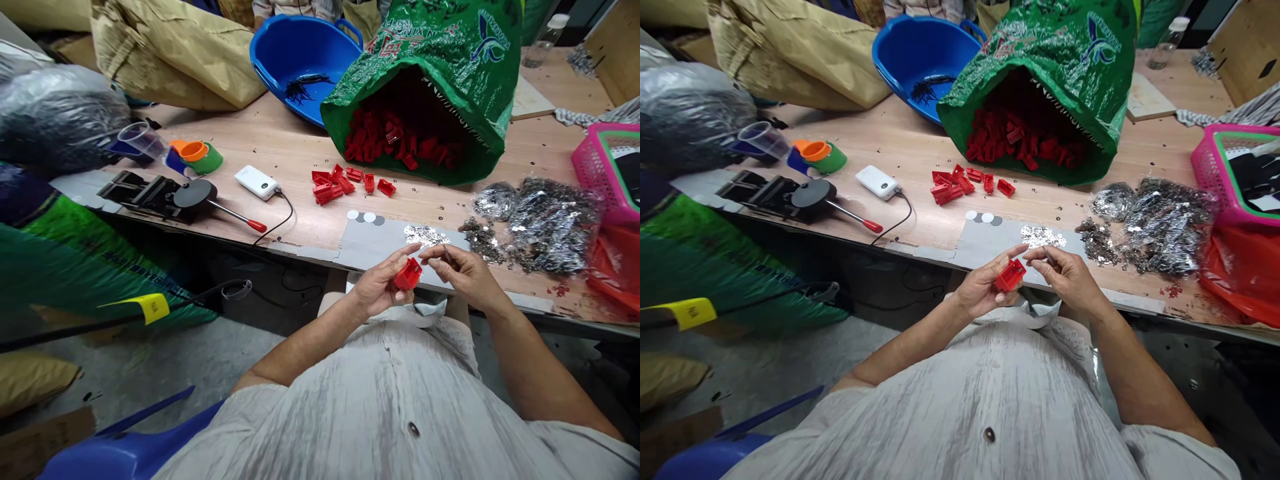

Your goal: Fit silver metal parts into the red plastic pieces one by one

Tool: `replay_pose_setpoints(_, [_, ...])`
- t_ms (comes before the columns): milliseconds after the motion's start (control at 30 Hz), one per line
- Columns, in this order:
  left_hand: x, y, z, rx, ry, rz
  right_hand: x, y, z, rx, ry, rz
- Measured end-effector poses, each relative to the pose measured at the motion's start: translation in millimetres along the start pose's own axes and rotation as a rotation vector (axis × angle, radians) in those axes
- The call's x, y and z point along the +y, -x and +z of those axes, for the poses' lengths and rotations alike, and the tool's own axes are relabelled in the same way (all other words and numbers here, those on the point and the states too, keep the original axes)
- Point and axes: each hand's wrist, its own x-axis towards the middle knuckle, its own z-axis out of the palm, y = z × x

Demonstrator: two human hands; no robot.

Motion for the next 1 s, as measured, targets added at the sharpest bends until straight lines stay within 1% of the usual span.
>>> replay_pose_setpoints(67, [-1, -1, -2, 0.001, -0.010, -0.007, 1, -2, 2, -0.016, -0.066, 0.048])
replay_pose_setpoints(133, [-1, -2, -3, -0.002, -0.026, -0.014, 3, -3, 4, -0.058, -0.112, 0.049])
replay_pose_setpoints(267, [-3, -3, -6, -0.002, -0.056, -0.048, 7, -4, 6, -0.147, -0.117, 0.053])
replay_pose_setpoints(400, [-5, -6, -9, 0.036, -0.069, -0.064, 14, -4, 9, -0.208, -0.133, 0.073])
replay_pose_setpoints(500, [-6, -9, -11, 0.060, -0.116, -0.065, 20, -5, 13, -0.194, -0.149, 0.080])
replay_pose_setpoints(600, [-5, -10, -13, 0.108, -0.293, -0.037, 29, -4, 15, -0.103, -0.119, 0.095])
replay_pose_setpoints(667, [-5, -10, -15, 0.163, -0.494, 0.054, 36, -3, 15, -0.015, -0.100, 0.101])
replay_pose_setpoints(700, [-5, -10, -16, 0.186, -0.610, 0.134, 39, -1, 14, 0.026, -0.095, 0.103])
replay_pose_setpoints(767, [-8, -9, -20, 0.202, -0.865, 0.352, 47, 2, 14, 0.085, -0.092, 0.110])
replay_pose_setpoints(833, [-13, -8, -25, 0.185, -1.133, 0.588, 53, 6, 16, 0.098, -0.107, 0.125])
replay_pose_setpoints(900, [-19, -8, -30, 0.180, -1.346, 0.779, 56, 10, 20, 0.085, -0.137, 0.150])
replay_pose_setpoints(933, [-21, -8, -31, 0.180, -1.415, 0.842, 56, 12, 22, 0.077, -0.159, 0.165])
replay_pose_setpoints(1000, [-25, -9, -33, 0.176, -1.483, 0.912, 55, 14, 25, 0.073, -0.208, 0.198])
